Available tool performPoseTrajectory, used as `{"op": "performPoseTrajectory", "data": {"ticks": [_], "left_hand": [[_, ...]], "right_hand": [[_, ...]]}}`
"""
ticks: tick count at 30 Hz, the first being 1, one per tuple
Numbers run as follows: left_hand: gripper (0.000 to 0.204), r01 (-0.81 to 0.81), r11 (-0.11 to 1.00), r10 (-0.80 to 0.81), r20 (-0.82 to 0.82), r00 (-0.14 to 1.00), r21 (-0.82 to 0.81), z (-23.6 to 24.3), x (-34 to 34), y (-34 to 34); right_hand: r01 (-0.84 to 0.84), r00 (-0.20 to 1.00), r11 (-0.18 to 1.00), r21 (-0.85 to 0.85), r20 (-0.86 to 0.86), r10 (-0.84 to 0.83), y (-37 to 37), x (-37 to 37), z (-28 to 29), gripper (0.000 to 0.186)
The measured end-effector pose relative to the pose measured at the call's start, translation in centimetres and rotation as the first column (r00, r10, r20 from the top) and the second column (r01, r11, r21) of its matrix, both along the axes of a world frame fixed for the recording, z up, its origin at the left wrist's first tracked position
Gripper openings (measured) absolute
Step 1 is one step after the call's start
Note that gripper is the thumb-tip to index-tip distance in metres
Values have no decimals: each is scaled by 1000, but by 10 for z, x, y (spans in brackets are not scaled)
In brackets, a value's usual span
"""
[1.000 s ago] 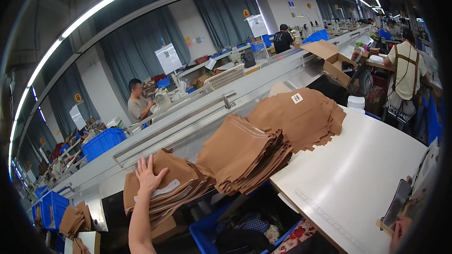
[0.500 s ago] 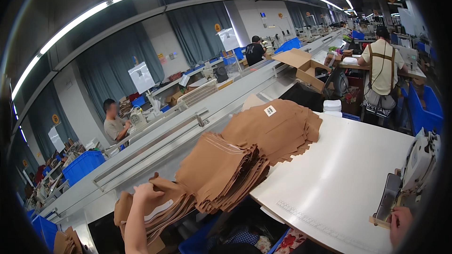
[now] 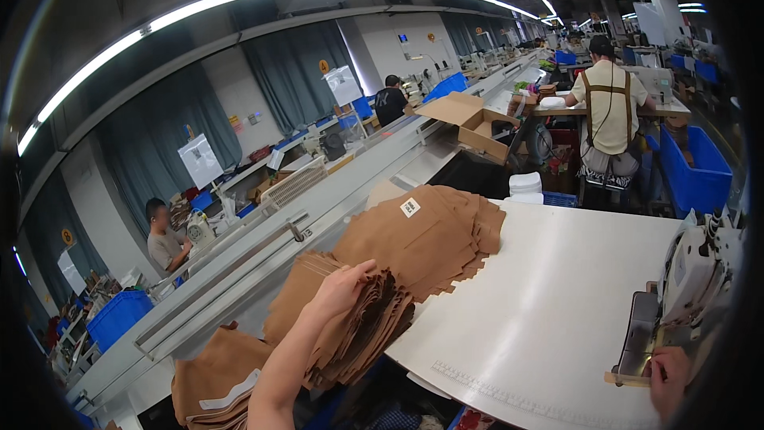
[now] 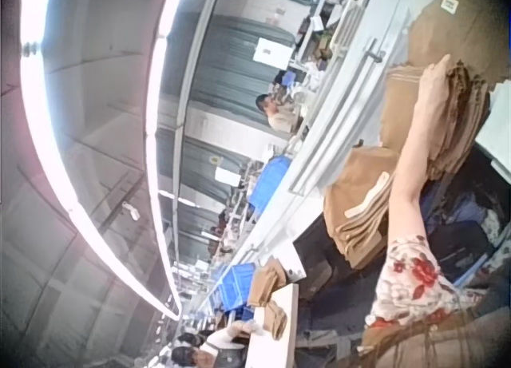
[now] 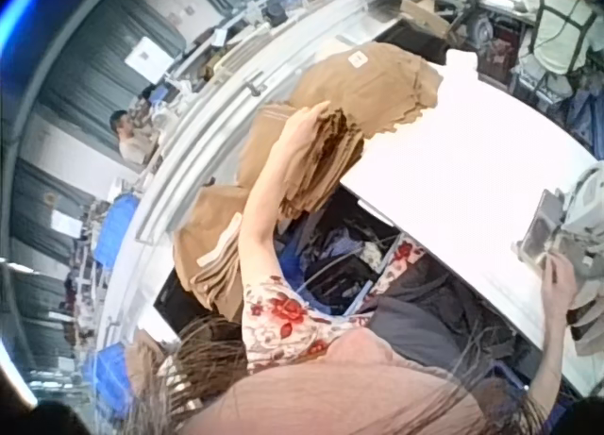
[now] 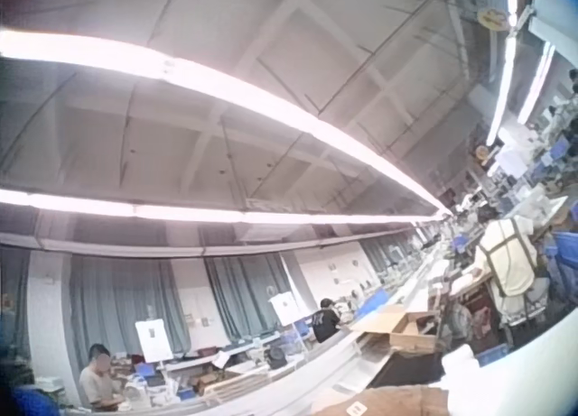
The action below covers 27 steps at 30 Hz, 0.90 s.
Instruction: The person sews pieces of brown fabric together using an industrial sewing machine and thread.
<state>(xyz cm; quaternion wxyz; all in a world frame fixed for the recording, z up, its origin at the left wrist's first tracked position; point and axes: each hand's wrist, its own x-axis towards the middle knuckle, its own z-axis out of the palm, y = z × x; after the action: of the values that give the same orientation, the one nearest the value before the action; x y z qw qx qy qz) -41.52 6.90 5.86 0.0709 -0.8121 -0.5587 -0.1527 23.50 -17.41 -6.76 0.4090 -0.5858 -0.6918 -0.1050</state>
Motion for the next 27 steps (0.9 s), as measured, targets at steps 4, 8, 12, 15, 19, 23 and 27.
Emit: {"op": "performPoseTrajectory", "data": {"ticks": [4,8,12,15,19,23,27], "left_hand": [[38,-8,962,-31,136,990,273,-17,-19,5],[13,-79,919,-26,258,966,386,-40,-50,5],[15,-200,980,107,801,588,16,-60,-54,15],[15,-188,956,-112,875,471,223,-38,-40,36],[10,-24,886,-154,343,927,464,18,21,69],[20,430,867,-383,-217,898,252,26,105,117],[34,433,901,-400,-362,842,13,20,153,151]], "right_hand": [[42,987,996,-77,-153,-54,-3,-3,0,10],[35,983,991,-125,-174,-57,-3,-3,1,9],[46,943,977,-207,-313,-110,-5,-10,5,9],[47,962,988,-144,-261,-83,-2,-3,-5,9],[24,999,999,-22,-46,-25,6,-13,22,10],[52,997,999,-1,-52,-52,3,-11,18,10],[69,993,996,-51,-91,-73,3,-6,13,11]]}}
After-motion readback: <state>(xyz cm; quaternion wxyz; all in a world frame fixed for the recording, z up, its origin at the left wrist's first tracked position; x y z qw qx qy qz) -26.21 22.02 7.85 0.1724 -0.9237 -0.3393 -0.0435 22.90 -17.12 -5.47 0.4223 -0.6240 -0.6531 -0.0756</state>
